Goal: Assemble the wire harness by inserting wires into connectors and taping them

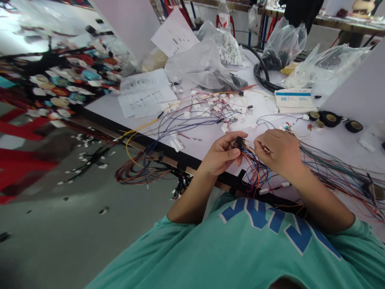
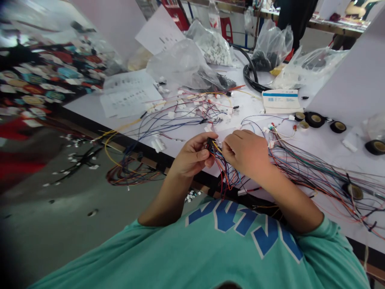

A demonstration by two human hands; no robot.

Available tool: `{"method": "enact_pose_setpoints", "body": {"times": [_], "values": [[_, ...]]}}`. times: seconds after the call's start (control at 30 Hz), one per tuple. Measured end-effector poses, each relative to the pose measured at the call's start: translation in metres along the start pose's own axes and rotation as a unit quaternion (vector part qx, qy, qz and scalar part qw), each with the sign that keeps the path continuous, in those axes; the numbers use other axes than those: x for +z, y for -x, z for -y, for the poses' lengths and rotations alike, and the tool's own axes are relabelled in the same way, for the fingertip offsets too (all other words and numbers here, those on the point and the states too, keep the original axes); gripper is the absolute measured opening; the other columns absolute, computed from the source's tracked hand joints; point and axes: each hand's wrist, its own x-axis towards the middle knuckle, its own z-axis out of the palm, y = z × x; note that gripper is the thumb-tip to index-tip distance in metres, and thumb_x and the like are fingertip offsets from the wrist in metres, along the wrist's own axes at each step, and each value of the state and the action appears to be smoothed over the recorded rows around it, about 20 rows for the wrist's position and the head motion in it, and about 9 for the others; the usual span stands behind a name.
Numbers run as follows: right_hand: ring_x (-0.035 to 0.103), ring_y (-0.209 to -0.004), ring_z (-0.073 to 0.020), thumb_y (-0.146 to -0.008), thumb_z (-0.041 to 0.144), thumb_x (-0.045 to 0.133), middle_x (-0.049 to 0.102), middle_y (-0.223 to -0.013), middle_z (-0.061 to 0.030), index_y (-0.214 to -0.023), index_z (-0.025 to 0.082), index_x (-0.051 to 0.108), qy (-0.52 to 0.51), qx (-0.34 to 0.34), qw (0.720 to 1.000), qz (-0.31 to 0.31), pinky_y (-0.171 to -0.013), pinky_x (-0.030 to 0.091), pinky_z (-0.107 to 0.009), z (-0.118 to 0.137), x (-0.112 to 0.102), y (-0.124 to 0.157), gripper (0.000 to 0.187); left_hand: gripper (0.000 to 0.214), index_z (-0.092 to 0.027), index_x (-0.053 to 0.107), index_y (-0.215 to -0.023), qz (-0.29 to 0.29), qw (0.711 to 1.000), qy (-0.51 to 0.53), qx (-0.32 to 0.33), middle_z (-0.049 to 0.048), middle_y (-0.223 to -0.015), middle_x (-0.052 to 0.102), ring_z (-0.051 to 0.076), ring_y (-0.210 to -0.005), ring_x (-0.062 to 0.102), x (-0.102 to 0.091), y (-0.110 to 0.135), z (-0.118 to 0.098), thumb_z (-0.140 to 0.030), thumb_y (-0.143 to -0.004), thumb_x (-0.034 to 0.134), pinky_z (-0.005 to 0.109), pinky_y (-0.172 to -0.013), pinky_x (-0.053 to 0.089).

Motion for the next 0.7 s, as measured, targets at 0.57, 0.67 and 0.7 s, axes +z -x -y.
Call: {"method": "enact_pose_setpoints", "body": {"times": [0.57,0.67,0.7], "values": [[0.037,-0.054,-0.0132,-0.085,0.013,0.043,0.047,-0.050,-0.0010,-0.055,0.019,0.056,0.112,-0.075,0.985,-0.108,-0.050,0.019,-0.028,0.013,0.004,0.004,0.034,0.040,-0.021,0.067,-0.099,0.001,0.999,-0.035,0.034,-0.0041,-0.066,0.063,0.005,-0.043,0.055,-0.002,0.003,0.006,-0.028,-0.064,0.083,0.015,-0.042,0.043],[0.036,-0.053,-0.0134,-0.086,0.013,0.043,0.047,-0.050,-0.0012,-0.055,0.018,0.056,0.106,-0.067,0.988,-0.094,-0.050,0.018,-0.029,0.014,0.004,0.005,0.034,0.040,-0.021,0.068,-0.099,-0.002,0.999,-0.036,0.040,-0.0037,-0.066,0.064,0.005,-0.043,0.055,-0.002,0.003,0.007,-0.028,-0.063,0.084,0.015,-0.042,0.044],[0.036,-0.054,-0.0135,-0.086,0.013,0.043,0.047,-0.050,-0.0013,-0.056,0.018,0.057,0.101,-0.067,0.988,-0.092,-0.050,0.018,-0.029,0.014,0.005,0.005,0.034,0.040,-0.021,0.068,-0.100,-0.002,0.998,-0.041,0.041,-0.0036,-0.066,0.063,0.006,-0.043,0.055,-0.002,0.003,0.008,-0.028,-0.063,0.084,0.015,-0.043,0.044]]}}
